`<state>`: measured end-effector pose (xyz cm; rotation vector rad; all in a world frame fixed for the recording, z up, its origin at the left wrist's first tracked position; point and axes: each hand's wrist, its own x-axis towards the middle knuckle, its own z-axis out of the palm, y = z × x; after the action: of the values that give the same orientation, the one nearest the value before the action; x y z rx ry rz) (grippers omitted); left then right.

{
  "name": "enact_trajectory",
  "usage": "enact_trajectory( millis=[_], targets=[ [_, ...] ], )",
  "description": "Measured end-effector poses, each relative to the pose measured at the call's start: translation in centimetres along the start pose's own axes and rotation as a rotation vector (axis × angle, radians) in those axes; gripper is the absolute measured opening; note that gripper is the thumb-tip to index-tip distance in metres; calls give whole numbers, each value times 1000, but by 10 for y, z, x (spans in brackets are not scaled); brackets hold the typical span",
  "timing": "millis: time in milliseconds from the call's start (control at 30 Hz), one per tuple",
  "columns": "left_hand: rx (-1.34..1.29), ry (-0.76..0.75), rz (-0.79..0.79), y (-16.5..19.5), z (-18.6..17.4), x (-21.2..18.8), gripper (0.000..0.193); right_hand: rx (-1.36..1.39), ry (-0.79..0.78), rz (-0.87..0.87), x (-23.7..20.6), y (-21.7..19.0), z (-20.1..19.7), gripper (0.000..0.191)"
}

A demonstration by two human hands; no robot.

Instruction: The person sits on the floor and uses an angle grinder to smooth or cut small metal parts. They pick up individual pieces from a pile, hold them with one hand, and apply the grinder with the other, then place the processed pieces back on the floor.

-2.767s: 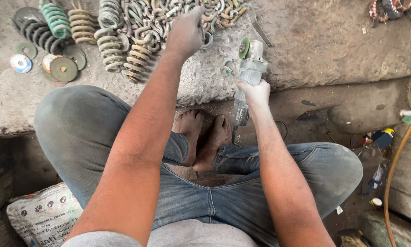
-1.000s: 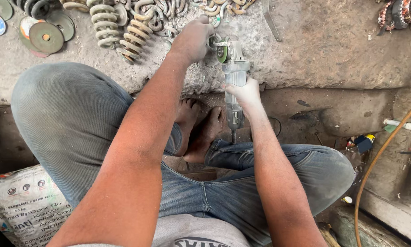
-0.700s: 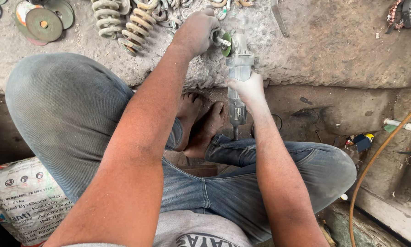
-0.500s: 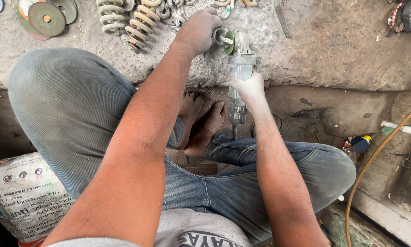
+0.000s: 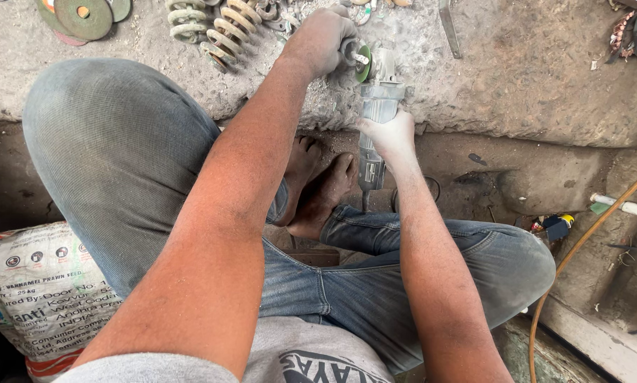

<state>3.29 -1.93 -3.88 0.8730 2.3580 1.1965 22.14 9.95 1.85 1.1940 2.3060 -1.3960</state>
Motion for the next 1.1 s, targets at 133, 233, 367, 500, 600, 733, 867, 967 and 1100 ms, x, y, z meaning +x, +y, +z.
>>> enact_trajectory(
  millis=[133,233,367,500,600,733,867,967,1100],
  targets=[
    [46,14,38,1,-4,1,17,-15,7,52,-2,-4,2,31],
    [47,15,55,3,-5,-1,26,-48,24,66,-3,-6,3,32],
    [-11,-43,-15,-1,-5,-3,34,-86,44,65,-3,-4,4,32],
    [29,-21,169,-10,-8,3,30,114,8,103,-1,2,0,33],
    [26,-24,112,-3,-7,10,28,243,45,21,6,6,-11,29],
    [43,-65,-3,13,-11,4,24,453,144,4,15,11,-27,32],
    [32,-314,-123,25,-13,6,24,487,239,45,15,12,-46,32],
    [-149,-509,-147,29,-4,11,30,555,270,119,14,9,-58,34],
    [-144,-534,-19,27,8,12,23,696,346,-19,14,11,-67,36]
  ],
)
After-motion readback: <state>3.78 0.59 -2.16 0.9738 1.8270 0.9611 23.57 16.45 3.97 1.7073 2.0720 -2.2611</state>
